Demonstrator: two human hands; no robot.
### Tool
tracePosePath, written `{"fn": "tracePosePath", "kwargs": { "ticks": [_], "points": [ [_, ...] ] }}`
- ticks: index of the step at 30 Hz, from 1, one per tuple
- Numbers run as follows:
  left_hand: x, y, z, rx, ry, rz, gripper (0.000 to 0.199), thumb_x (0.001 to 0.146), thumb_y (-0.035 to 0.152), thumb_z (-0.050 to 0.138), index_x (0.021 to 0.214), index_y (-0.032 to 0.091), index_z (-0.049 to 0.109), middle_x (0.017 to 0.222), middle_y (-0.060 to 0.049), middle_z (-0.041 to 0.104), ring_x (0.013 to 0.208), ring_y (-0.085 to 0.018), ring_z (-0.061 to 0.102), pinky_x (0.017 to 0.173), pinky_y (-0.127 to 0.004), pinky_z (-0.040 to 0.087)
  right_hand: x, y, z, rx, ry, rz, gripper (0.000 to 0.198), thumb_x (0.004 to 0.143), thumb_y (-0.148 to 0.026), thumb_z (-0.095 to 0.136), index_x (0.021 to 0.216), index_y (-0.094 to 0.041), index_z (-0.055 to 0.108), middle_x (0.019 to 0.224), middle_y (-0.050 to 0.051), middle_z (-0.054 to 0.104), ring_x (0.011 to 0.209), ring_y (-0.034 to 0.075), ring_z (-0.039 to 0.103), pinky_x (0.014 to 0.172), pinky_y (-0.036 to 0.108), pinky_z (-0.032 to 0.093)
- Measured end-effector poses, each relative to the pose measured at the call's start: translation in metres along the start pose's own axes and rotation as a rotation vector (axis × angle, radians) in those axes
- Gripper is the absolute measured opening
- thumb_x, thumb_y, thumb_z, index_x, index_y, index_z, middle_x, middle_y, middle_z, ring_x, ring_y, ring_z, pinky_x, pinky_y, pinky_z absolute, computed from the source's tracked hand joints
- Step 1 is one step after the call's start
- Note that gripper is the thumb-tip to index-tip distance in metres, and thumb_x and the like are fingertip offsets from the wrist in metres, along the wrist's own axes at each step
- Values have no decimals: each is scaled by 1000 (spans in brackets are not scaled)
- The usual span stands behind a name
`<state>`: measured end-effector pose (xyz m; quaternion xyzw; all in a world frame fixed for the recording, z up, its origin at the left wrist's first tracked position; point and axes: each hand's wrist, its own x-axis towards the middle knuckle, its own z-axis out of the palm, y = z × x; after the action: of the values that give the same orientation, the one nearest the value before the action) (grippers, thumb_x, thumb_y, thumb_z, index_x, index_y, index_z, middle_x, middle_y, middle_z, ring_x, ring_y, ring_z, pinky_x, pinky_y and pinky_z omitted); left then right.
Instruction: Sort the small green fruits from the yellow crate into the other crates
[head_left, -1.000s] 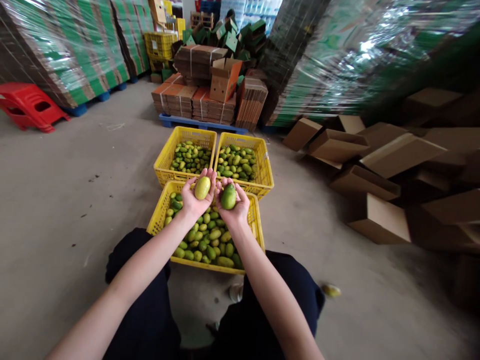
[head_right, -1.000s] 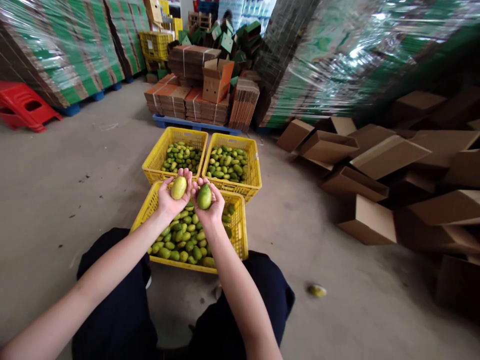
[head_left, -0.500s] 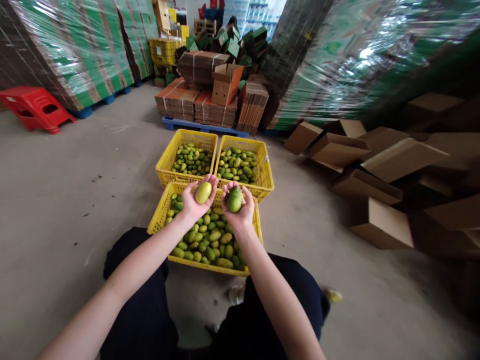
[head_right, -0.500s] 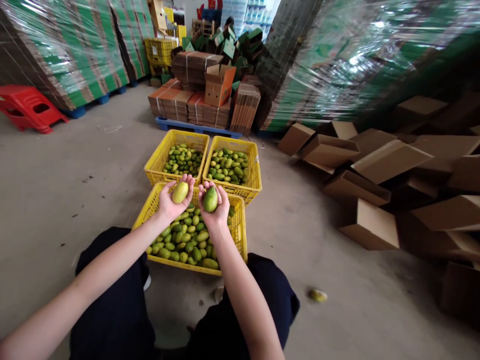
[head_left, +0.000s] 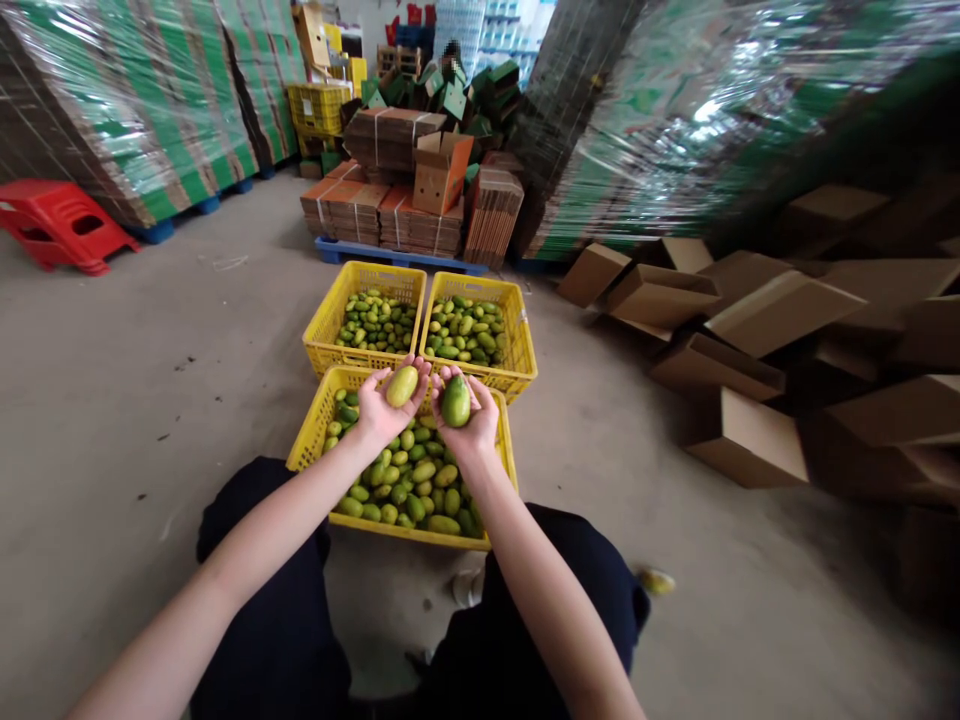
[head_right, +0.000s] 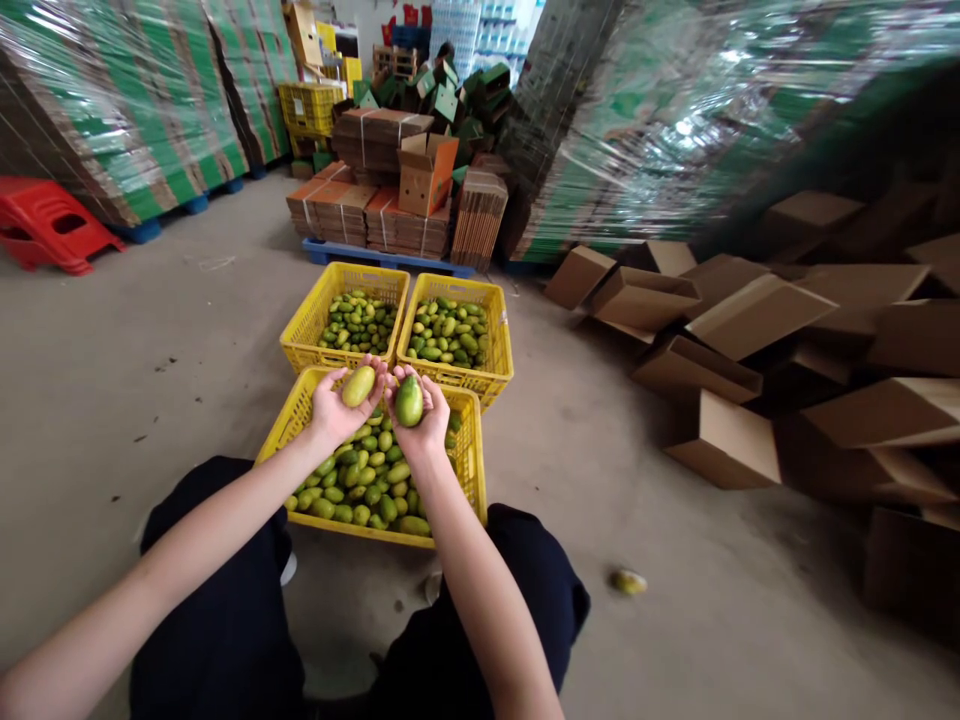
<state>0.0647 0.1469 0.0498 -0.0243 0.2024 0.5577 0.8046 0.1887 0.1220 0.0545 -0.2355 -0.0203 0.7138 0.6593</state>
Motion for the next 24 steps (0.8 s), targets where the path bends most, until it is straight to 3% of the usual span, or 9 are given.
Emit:
{"fn": "tracePosePath", "kwargs": {
  "ticks": [7,13,24],
  "points": [
    [1,2,5,23,57,41,33,85,15,47,109,17,70,92,-7,76,85,-19,72,74,-29,57,5,6,1,-1,2,26,14,73,-14,64,87,-19,65,79,0,75,68,13,71,63,22,60],
    [-1,-2,10,-9,90,30,33,83,15,45,104,14,72,86,-9,75,74,-18,72,66,-28,57,8,10,-2,7,-48,32,11,72,-13,67,80,-19,63,78,0,74,66,12,70,60,21,60],
    [2,-2,2,-23,39,-1,34,83,17,46,104,12,71,79,-9,73,71,-18,69,66,-28,55,5,13,1,-54,56,30,7,78,-14,62,81,-19,64,75,-2,71,63,10,65,58,18,57]
  ]
}}
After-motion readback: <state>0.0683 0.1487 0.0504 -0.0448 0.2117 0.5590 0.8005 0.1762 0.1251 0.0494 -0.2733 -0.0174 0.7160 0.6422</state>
